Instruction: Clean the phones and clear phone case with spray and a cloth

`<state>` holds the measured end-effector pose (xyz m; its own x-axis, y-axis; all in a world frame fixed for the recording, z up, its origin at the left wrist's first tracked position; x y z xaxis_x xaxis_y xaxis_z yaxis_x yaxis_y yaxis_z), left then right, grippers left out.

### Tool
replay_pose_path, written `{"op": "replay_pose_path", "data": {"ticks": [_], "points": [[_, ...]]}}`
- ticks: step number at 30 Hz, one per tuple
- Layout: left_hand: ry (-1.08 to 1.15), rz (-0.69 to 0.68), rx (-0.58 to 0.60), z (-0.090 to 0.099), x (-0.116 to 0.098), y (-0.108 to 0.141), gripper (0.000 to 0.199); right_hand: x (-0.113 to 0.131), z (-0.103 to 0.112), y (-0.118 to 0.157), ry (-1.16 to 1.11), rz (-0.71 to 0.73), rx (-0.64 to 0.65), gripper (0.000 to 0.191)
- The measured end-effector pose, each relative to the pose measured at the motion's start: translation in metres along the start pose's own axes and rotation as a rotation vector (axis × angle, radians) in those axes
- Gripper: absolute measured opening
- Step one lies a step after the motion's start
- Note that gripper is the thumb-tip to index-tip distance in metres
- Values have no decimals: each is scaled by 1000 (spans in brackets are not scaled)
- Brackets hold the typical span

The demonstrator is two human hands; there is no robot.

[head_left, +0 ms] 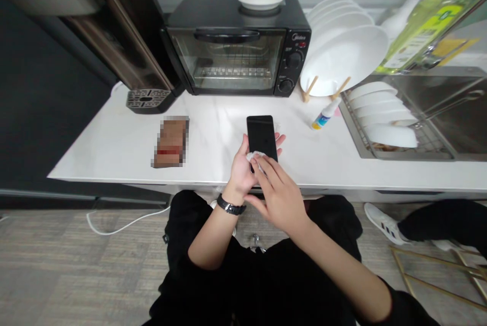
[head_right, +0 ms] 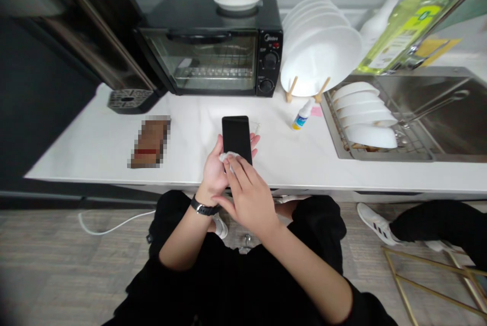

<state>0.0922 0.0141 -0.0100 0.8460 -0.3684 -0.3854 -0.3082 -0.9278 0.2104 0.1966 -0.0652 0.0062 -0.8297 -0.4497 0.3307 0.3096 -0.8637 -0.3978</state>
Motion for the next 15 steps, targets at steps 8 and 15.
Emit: {"op": "replay_pose_path", "data": {"ticks": [8, 15], "points": [[54, -62, -78, -11, -1, -2, 68, -29, 4, -26, 88, -161, -90, 85], [40, -140, -128, -11, 0, -5, 53, -40, -1, -78, -56, -162, -83, 77]]}}
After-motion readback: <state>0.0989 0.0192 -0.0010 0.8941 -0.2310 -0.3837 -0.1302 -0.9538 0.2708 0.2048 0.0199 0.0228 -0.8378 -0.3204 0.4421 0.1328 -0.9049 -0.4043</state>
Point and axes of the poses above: each hand's wrist, its own y-axis away from the middle knuckle, its own z-axis out of the back of the hand, x = y × z, the point moved 2 cm from there along -y, towards the middle knuckle, and after that the axes turned 12 degrees about -z, right-handed, at the moved point
